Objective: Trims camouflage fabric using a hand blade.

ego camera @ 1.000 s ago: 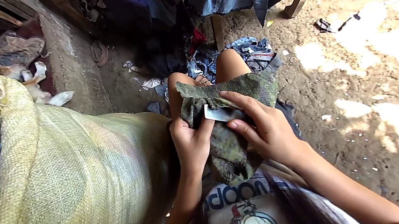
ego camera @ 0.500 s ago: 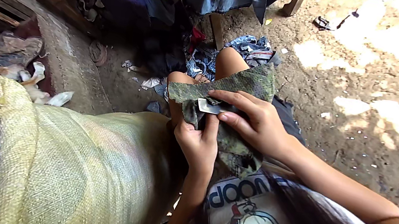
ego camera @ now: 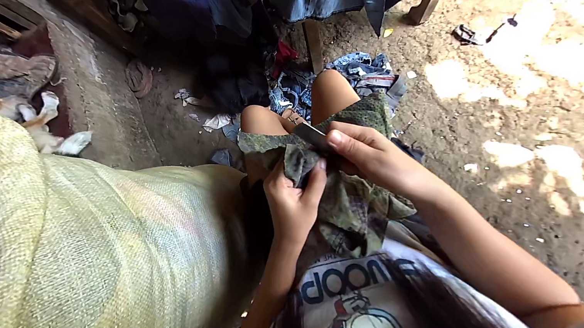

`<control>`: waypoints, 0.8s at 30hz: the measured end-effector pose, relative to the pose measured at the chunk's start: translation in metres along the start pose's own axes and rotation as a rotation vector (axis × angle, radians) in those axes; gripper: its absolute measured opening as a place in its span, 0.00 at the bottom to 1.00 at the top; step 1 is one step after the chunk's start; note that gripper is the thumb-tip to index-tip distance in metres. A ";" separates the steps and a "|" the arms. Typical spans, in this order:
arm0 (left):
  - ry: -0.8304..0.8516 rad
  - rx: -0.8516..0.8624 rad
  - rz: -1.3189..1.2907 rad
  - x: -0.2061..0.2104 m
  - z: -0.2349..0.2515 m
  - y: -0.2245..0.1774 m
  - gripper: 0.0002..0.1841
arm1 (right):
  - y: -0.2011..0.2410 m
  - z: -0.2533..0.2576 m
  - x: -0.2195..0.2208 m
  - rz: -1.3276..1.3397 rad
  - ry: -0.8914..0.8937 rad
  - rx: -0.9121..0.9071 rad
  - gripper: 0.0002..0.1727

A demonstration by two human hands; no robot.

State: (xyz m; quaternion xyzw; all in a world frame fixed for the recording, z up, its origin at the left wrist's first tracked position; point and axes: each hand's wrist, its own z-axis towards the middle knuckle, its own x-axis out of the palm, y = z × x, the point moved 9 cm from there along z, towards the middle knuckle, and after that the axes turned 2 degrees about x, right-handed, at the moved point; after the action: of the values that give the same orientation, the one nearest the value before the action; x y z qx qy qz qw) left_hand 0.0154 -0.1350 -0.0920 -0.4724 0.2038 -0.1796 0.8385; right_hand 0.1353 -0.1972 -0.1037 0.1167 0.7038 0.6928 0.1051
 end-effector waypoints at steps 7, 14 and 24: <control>-0.053 -0.307 -0.108 -0.011 -0.006 0.024 0.06 | 0.007 -0.005 0.000 -0.172 -0.072 -0.143 0.14; -0.106 -0.318 -0.115 -0.020 -0.012 0.011 0.08 | 0.014 -0.020 0.010 -0.590 -0.224 -0.423 0.27; -0.020 -0.066 0.104 -0.010 -0.011 -0.007 0.04 | 0.009 -0.017 0.012 -0.333 -0.184 -0.367 0.18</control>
State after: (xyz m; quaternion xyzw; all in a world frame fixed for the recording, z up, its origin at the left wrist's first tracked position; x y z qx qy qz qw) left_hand 0.0000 -0.1415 -0.0890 -0.4904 0.2255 -0.1242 0.8326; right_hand 0.1184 -0.2097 -0.0940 0.0404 0.5633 0.7686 0.3006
